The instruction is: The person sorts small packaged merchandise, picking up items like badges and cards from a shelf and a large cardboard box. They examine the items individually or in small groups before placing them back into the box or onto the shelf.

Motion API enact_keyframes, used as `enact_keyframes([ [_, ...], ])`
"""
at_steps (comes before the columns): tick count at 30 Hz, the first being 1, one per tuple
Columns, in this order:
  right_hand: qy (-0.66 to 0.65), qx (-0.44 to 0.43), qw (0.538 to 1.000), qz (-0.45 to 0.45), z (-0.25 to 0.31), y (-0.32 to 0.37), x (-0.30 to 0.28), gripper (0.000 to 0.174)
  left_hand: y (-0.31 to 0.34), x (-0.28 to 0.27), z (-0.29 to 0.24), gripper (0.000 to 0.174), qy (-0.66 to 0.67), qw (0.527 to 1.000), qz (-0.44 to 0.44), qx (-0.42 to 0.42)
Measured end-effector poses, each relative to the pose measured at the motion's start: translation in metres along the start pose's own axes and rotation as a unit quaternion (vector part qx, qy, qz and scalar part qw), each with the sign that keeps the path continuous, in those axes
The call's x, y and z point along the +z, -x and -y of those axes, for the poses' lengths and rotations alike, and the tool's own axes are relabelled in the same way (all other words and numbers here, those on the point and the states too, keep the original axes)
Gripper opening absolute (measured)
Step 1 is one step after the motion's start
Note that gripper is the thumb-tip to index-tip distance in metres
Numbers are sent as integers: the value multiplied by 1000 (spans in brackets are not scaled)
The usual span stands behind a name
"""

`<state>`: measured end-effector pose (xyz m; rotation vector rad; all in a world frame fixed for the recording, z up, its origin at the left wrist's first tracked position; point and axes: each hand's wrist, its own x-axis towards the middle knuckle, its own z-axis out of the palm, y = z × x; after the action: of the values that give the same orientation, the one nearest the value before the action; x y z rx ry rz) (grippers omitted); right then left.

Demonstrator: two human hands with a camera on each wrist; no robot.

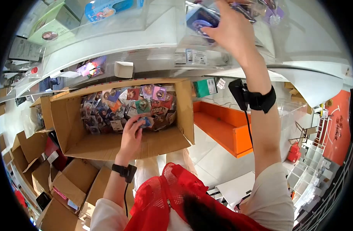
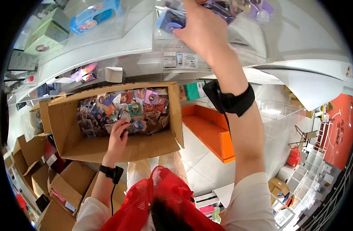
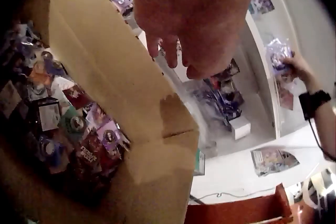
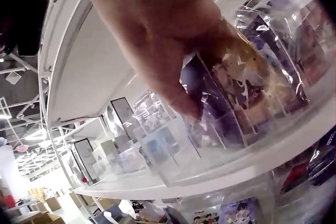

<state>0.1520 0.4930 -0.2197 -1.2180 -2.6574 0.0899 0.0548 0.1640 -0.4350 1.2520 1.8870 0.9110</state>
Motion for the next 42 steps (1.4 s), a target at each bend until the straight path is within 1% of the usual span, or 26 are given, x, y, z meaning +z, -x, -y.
enact_keyframes([
  [1, 7, 7, 1000, -29, 0, 4, 3, 48, -1, -4, 2, 32, 2, 1000, -19, -9],
  [4, -92, 56, 981, -161, 0, 15, 5, 47, -1, -15, 4, 32, 38, 996, -66, -55],
  [5, -98, 41, 971, -214, 3, 23, 0, 44, 0, -17, 7, 32, 41, 995, -75, -58],
  [7, -109, 59, 939, -320, 3, 31, -7, 45, 1, -22, 13, 33, 47, 992, -96, -59],
  [8, -115, 91, 917, -371, 0, 32, -10, 50, 2, -21, 17, 34, 67, 990, -106, -70],
  [9, -212, 101, 885, -402, 0, 38, -16, 52, 3, -20, 23, 34, 84, 988, -116, -62],
  [10, -246, 135, 881, -381, -1, 50, -27, 48, 4, -18, 29, 34, 102, 985, -125, -53],
  [11, -349, 91, 845, -394, 3, 59, -28, 39, 3, -17, 32, 34, 121, 983, -134, -45],
  [13, -528, 92, 776, -334, 30, 90, -27, 38, 1, -15, 28, 33, 242, 959, -129, -76],
  [15, -607, 164, 754, -190, 56, 125, -12, 45, -6, -14, 19, 31, 390, 908, -111, -107],
  [17, -730, 254, 634, 6, 76, 142, 17, 51, -17, -17, -7, 32, 553, 818, -84, -135],
  [19, -768, 321, 540, 125, 91, 163, 55, 51, -28, -20, -29, 48, 668, 738, -10, -96],
  [20, -764, 337, 531, 144, 95, 174, 71, 50, -27, -21, -42, 62, 653, 748, -18, -117],
  [22, -752, 373, 512, 180, 102, 195, 94, 49, -23, -28, -50, 75, 710, 688, 41, -141],
  [23, -738, 370, 534, 181, 104, 202, 101, 49, -18, -28, -49, 79, 737, 657, 73, -139],
  [25, -707, 357, 583, 182, 104, 210, 109, 48, -9, -25, -56, 85, 684, 710, 66, -153],
  [26, -686, 347, 608, 198, 104, 211, 111, 45, -5, -22, -54, 81, 682, 710, 78, -159],
  [27, -686, 343, 611, 197, 104, 212, 113, 44, 1, -16, -48, 70, 695, 687, 72, -200],
  [29, -687, 330, 617, 194, 107, 211, 120, 42, 7, -13, -50, 62, 707, 659, 76, -245],
  [30, -655, 308, 663, 190, 105, 217, 130, 39, 10, -12, -50, 60, 721, 646, 70, -241],
  [32, -673, 324, 648, 150, 110, 218, 133, 37, 14, -9, -46, 56, 747, 621, 60, -232],
  [33, -681, 332, 640, 131, 113, 218, 134, 36, 14, -11, -46, 54, 733, 637, 55, -234],
  [34, -673, 339, 650, 95, 116, 219, 134, 34, 14, -13, -45, 52, 719, 652, 50, -237],
  [37, -673, 388, 627, 57, 122, 216, 130, 31, 13, -17, -44, 47, 678, 687, 35, -260],
  [40, -726, 402, 552, 75, 118, 214, 140, 29, 7, -21, -43, 43, 647, 703, 18, -294],
  [42, -748, 412, 512, 97, 115, 211, 140, 29, 13, -11, -20, 41, 634, 713, -3, -301],
])
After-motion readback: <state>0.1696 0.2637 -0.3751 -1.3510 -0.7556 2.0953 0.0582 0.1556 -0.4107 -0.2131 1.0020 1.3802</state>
